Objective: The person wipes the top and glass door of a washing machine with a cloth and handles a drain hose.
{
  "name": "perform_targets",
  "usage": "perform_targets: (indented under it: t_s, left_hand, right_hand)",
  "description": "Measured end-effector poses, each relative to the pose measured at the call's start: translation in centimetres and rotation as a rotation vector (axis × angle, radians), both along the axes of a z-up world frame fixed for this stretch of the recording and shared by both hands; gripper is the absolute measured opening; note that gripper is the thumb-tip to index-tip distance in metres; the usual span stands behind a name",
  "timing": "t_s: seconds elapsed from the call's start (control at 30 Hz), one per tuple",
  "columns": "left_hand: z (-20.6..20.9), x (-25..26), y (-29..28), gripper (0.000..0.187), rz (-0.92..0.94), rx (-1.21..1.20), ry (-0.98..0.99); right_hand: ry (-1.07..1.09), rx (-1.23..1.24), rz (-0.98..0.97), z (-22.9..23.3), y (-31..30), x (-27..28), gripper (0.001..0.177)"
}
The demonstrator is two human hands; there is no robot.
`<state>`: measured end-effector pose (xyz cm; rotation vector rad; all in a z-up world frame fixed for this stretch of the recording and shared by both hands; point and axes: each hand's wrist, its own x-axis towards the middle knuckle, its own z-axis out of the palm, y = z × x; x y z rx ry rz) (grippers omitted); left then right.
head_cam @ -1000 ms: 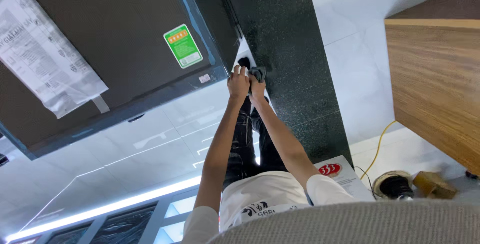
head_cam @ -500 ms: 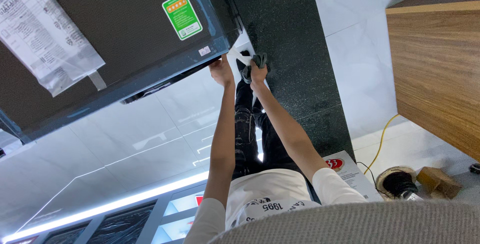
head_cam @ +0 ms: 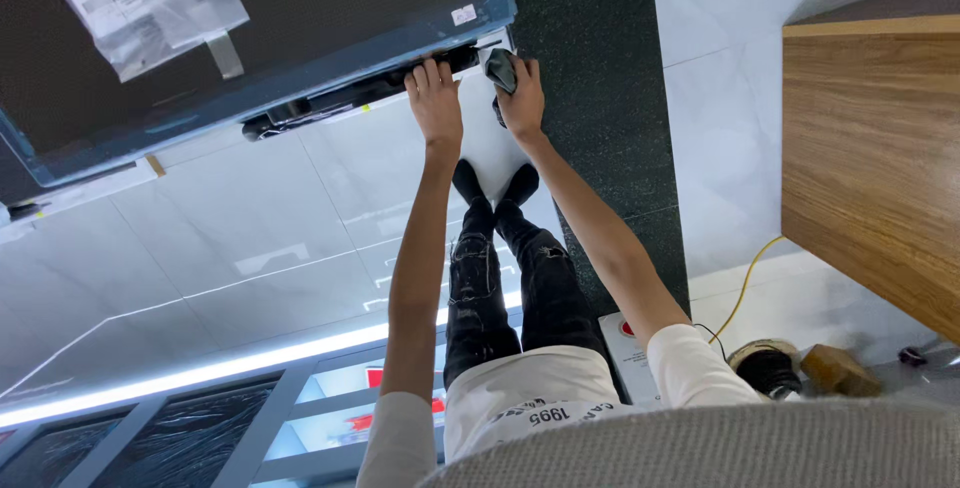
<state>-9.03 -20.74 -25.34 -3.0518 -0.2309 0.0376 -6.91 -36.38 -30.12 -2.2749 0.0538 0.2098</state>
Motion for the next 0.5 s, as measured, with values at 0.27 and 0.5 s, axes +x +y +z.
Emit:
perform_targets:
  t_s: [0.27, 0.5]
  left_hand:
    - [-2.0, -12.4, 0.0, 0.022, -0.225, -0.149, -0.118]
    - [1.3, -26.7, 2.4, 0.023, -0.364, -0.182, 0.040]
  right_hand:
    - [-0.166, 0.203, -0.035, 0.2, -0.1, -4.8, 0.033]
    - [0.291, 0.573, -0.224, 0.2, -0.3, -12.9, 0.027]
